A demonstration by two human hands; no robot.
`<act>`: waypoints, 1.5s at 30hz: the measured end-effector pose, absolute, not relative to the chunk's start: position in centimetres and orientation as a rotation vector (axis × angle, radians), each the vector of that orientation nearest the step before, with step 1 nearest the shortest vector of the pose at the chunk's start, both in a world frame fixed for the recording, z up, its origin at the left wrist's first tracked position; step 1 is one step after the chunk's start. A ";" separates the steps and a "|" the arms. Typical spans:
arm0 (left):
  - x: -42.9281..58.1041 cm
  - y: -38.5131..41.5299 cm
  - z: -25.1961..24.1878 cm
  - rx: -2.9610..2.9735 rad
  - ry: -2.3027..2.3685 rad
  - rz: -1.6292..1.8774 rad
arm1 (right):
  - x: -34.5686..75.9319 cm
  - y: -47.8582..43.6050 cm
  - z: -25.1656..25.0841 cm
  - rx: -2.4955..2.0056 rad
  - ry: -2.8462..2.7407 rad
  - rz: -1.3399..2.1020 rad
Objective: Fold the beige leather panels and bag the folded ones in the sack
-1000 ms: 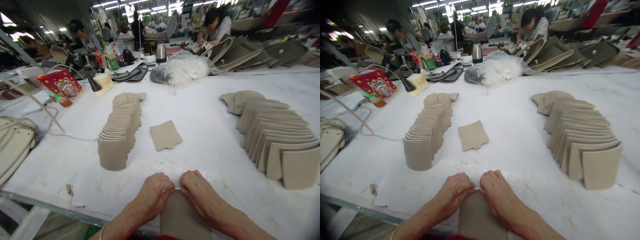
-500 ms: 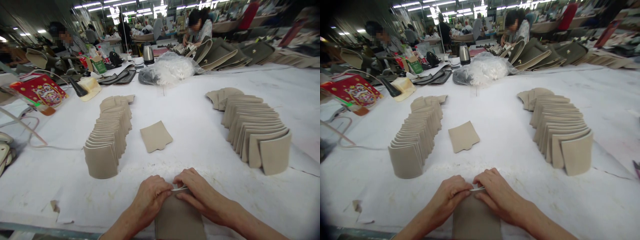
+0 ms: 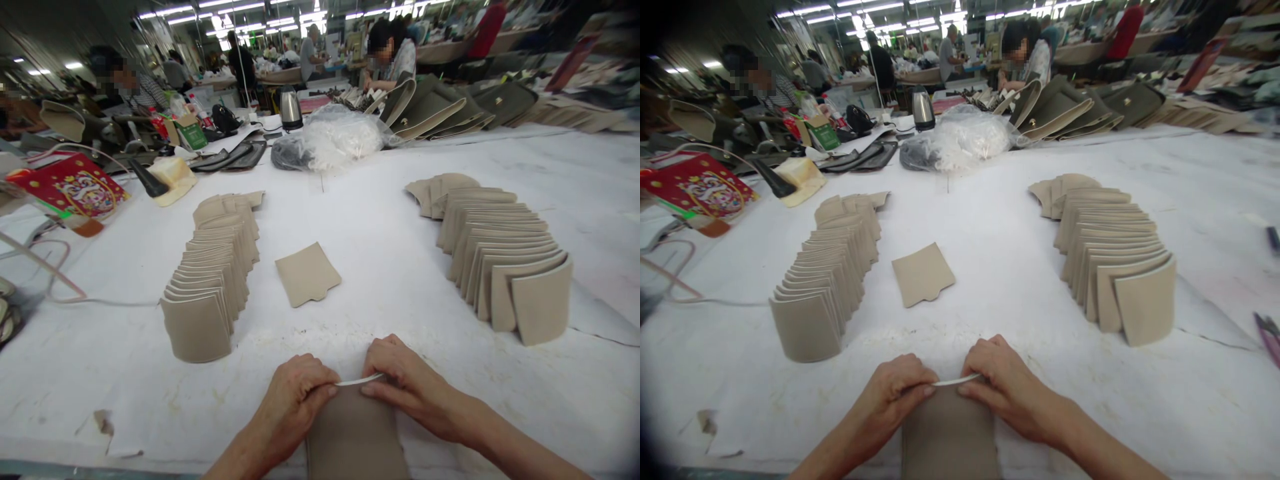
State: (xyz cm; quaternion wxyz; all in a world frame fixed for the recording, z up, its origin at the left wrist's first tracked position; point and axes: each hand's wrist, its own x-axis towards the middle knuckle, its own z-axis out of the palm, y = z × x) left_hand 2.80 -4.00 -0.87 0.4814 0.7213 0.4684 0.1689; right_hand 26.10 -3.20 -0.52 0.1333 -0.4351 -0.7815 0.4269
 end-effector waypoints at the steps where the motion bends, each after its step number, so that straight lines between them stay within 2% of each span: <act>1: 2.8 -4.0 -0.8 1.741 1.147 0.412 | 26.3 -3.2 -0.6 -1.296 -2.235 1.265; 8: 3.3 -3.7 -0.2 1.730 1.215 0.331 | 26.7 -3.2 -0.8 -1.335 -2.084 1.395; 17: 5.3 -3.4 -1.3 2.010 1.142 0.244 | 26.8 -3.2 -1.2 -1.288 -2.085 1.324; 26: 4.9 -3.0 -0.8 1.774 1.270 0.271 | 27.6 -3.7 -1.9 -1.203 -2.267 1.037; 30: 3.1 -2.9 -0.3 1.646 1.278 0.265 | 28.1 -3.6 -2.1 -1.232 -2.258 1.092; 39: 1.5 -3.4 -0.5 1.513 1.240 0.413 | 25.0 -2.6 0.5 -1.196 -2.617 1.010; 45: 1.8 -3.5 -0.2 1.482 1.258 0.477 | 21.6 -2.3 0.3 -1.210 -2.830 0.878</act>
